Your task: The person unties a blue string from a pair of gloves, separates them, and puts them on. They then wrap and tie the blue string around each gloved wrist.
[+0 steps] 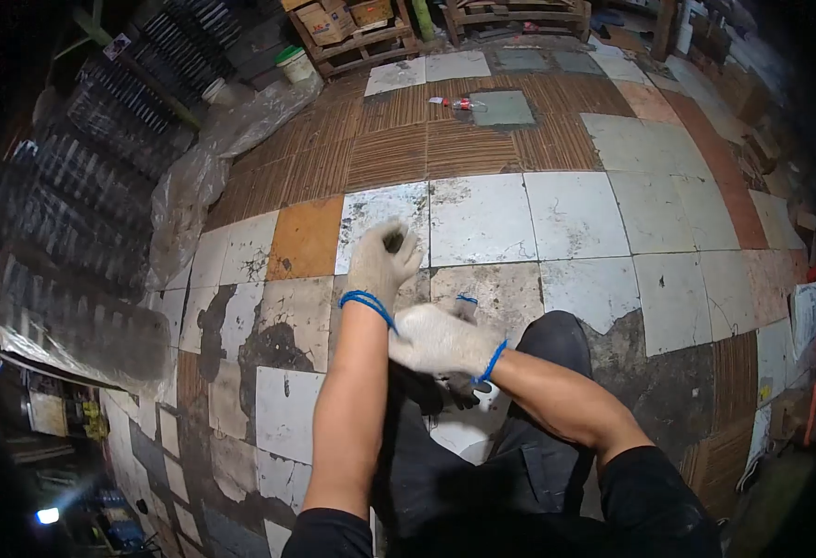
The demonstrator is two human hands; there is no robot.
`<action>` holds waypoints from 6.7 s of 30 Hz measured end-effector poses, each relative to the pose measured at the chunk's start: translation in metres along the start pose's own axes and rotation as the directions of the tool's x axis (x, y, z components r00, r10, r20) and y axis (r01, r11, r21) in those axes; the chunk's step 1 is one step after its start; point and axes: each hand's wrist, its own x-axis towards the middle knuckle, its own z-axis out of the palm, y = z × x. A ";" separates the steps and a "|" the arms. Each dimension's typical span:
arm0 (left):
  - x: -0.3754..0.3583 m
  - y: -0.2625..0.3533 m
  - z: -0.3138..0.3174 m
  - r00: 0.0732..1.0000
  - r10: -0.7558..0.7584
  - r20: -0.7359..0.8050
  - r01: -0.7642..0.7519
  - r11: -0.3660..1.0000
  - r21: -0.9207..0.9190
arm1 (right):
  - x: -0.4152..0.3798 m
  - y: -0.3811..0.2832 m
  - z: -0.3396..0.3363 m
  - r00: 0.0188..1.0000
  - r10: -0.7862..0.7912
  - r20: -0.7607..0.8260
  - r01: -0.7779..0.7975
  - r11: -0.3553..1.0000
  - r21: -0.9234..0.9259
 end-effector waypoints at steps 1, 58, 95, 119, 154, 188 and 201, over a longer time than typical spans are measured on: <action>0.001 -0.007 -0.009 0.998 -0.042 -0.040 0.045 0.997 0.065 | -0.007 -0.006 0.000 0.998 -0.015 0.053 0.015 1.000 -0.007; -0.025 0.022 -0.060 0.901 0.390 -0.190 -0.285 0.863 0.418 | -0.063 0.240 0.161 0.520 0.854 0.029 -0.807 0.502 -0.311; -0.136 0.021 -0.031 0.829 0.346 0.440 -0.511 0.146 0.847 | -0.038 -0.006 -0.052 0.919 0.334 -0.212 -0.326 0.943 0.071; -0.240 0.015 -0.018 0.975 0.197 0.099 -0.189 0.515 0.836 | -0.047 -0.002 -0.063 0.811 0.531 -0.246 -0.296 0.735 0.610; -0.264 -0.076 -0.035 0.934 0.112 -0.340 -0.208 0.943 -0.260 | -0.041 0.045 -0.087 0.501 0.853 -0.149 0.338 -0.034 0.940; -0.215 -0.124 0.041 0.991 0.101 -0.088 -0.081 0.975 0.206 | -0.046 0.023 -0.073 0.618 0.786 -0.013 0.382 -0.286 0.879; -0.266 -0.055 0.024 0.929 0.367 -0.054 -0.340 0.899 0.276 | -0.043 0.035 -0.069 0.506 0.860 -0.066 0.350 -0.135 0.927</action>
